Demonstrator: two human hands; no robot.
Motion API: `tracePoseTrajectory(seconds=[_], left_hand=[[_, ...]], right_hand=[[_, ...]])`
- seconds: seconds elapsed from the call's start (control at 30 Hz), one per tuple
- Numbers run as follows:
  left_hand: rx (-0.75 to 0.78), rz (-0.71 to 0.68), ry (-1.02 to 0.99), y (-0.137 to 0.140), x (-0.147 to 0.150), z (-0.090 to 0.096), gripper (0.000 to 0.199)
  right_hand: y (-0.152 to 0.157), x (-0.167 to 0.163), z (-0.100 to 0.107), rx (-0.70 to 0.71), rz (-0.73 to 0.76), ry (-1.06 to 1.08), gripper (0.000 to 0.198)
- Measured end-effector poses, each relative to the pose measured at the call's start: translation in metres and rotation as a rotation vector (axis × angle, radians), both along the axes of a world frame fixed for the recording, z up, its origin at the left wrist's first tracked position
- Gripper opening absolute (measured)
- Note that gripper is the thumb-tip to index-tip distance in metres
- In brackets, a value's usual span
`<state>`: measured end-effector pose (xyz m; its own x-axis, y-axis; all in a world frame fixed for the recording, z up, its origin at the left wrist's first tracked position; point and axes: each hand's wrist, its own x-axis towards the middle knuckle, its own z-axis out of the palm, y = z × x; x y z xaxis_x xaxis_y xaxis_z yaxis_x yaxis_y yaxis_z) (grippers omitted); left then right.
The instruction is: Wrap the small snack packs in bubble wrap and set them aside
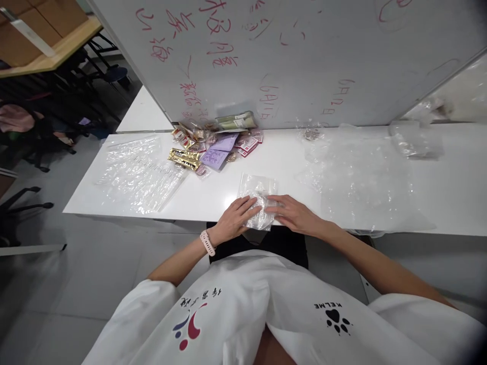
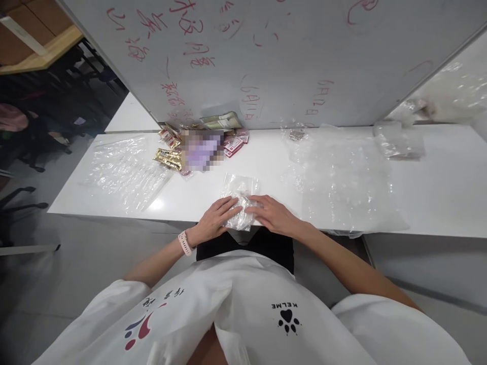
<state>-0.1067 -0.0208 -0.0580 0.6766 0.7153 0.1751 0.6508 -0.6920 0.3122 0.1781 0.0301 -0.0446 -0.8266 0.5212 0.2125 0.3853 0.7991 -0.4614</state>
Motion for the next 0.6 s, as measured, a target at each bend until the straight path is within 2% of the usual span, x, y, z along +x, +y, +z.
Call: tracePoseTrajectory(seconds=[0.13,0.23,0.33,0.43,0.5,0.6], left_hand=[[0.018,0.141,-0.053,-0.007,0.017,-0.007,0.068],[0.029,0.208,-0.051,-0.012,0.025,-0.008,0.065],[0.02,0.205,-0.018,-0.011,0.022,-0.004,0.057],[-0.045,0.116,-0.029,-0.005,0.009,0.005,0.056],[-0.119,0.034,-0.09,-0.001,-0.003,0.011,0.055],[-0.23,-0.009,-0.265,0.003,-0.014,0.018,0.039]], right_hand=[[-0.014,-0.011,-0.013,0.28,-0.08,-0.09,0.049],[-0.023,-0.018,-0.025,0.364,-0.12,-0.055,0.049],[-0.027,-0.024,-0.033,0.329,-0.126,0.021,0.042],[-0.024,-0.027,-0.033,0.216,-0.134,0.123,0.036],[-0.02,-0.028,-0.029,0.141,-0.154,0.179,0.034],[-0.012,-0.032,-0.02,0.042,-0.188,0.24,0.03]])
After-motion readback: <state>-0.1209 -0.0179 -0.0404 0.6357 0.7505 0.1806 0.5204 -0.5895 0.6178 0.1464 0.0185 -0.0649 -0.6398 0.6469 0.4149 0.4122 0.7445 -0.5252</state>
